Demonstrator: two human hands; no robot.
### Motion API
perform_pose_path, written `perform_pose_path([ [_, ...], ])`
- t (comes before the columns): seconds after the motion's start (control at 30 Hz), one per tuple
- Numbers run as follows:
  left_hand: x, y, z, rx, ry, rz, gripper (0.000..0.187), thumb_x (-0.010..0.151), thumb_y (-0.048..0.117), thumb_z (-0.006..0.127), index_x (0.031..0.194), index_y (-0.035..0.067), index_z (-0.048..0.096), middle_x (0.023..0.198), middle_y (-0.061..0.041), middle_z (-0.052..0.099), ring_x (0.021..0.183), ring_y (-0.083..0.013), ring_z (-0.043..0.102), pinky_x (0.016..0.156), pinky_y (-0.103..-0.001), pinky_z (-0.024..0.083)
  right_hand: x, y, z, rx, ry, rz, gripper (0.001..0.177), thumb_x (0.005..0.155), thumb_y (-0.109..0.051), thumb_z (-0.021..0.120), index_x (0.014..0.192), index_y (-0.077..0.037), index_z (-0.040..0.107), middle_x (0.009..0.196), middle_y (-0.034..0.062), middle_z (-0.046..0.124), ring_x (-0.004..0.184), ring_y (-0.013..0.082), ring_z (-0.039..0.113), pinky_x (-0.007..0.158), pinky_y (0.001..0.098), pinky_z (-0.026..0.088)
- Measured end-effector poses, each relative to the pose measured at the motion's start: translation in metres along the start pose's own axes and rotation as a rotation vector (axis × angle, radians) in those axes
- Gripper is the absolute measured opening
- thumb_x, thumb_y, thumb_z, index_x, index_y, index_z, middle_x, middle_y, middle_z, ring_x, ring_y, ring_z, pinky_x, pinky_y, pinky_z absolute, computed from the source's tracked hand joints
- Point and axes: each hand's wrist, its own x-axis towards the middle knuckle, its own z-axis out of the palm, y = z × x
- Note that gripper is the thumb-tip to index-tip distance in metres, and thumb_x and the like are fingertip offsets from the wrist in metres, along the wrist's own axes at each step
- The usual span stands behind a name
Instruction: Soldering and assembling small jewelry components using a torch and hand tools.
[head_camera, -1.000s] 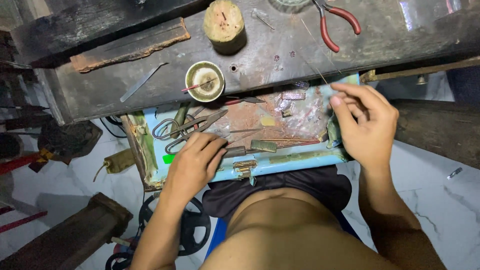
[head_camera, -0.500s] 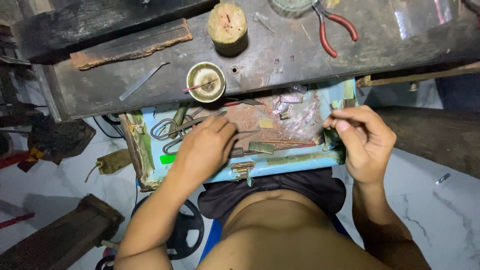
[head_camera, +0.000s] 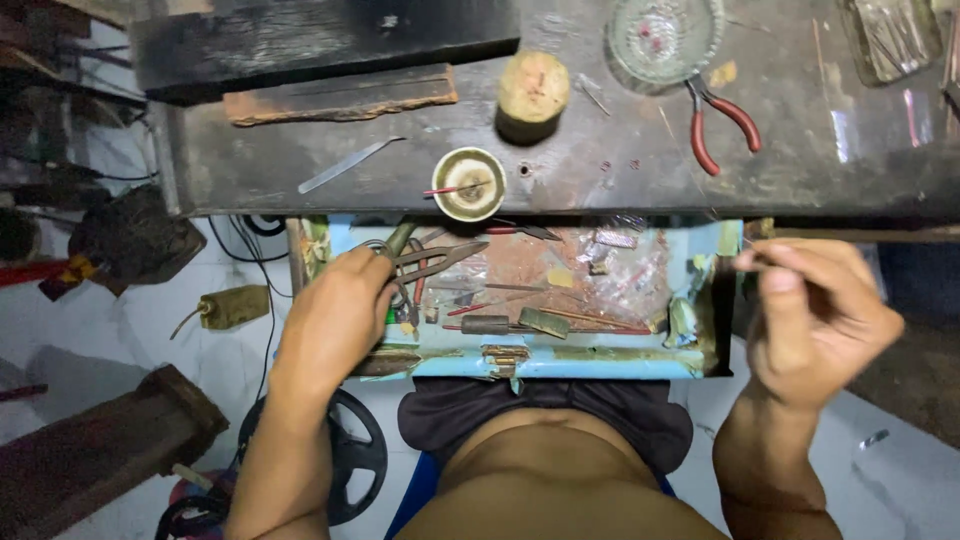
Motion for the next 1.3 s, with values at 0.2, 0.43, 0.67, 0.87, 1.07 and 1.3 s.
perform_pose_path([
  [0.2,0.001,-0.005,-0.014,-0.054,0.163,0.027,0.012,0.095,0.011,0.068,0.104,0.005,0.064,0.101,-0.009,0.061,0.095,-0.032,0.058,0.069,-0.05,0.053,0.011,0.009,-0.002,0.045,0.066,-0.032,0.02,0.117,-0.019,0.065,0.122,0.0,0.062,0.114,0.0219,0.054,0.104,0.0364,0.066,0.087,0.0411,0.062],
  [0.43,0.012,-0.002,0.008,-0.026,0.134,0.183,0.041,0.087,0.011,0.077,0.125,0.007,0.064,0.115,-0.013,0.054,0.111,-0.0347,0.053,0.084,-0.05,0.055,0.005,0.011,0.007,0.061,0.151,0.203,0.027,0.114,-0.02,0.069,0.124,0.004,0.06,0.104,0.0197,0.066,0.09,0.0296,0.071,0.087,0.0373,0.066],
  [0.67,0.015,-0.007,0.028,0.115,0.099,0.157,0.038,0.087,0.025,0.077,0.114,0.004,0.062,0.104,-0.011,0.06,0.103,-0.0334,0.056,0.077,-0.05,0.054,0.0,0.006,0.016,0.127,0.104,0.287,0.015,0.114,-0.008,0.064,0.122,0.003,0.059,0.104,0.0196,0.067,0.092,0.029,0.073,0.09,0.0362,0.068],
  [0.87,0.017,0.002,0.044,0.234,0.33,0.278,0.027,0.084,0.023,0.07,0.099,0.003,0.061,0.087,-0.012,0.06,0.087,-0.0316,0.059,0.071,-0.042,0.051,0.001,-0.005,0.024,0.15,0.118,0.323,0.013,0.111,-0.003,0.063,0.121,0.002,0.058,0.102,0.0192,0.068,0.088,0.0253,0.072,0.085,0.0335,0.068],
  [1.07,0.022,0.018,0.033,-0.242,0.044,0.313,0.028,0.1,0.029,0.065,0.098,0.005,0.053,0.082,-0.012,0.059,0.065,-0.0357,0.059,0.053,-0.049,0.044,0.003,-0.012,0.032,0.143,0.123,0.354,0.013,0.109,-0.002,0.065,0.119,0.002,0.057,0.1,0.0184,0.067,0.089,0.0308,0.075,0.086,0.0348,0.069],
  [1.3,0.018,-0.022,0.006,0.145,-0.043,0.474,0.065,0.064,-0.018,0.068,0.122,0.012,0.068,0.138,-0.012,0.055,0.125,-0.0371,0.05,0.087,-0.052,0.054,0.006,-0.019,0.035,0.145,0.208,0.345,0.011,0.109,-0.004,0.066,0.116,-0.001,0.057,0.102,0.0161,0.067,0.092,0.032,0.078,0.081,0.0327,0.069],
])
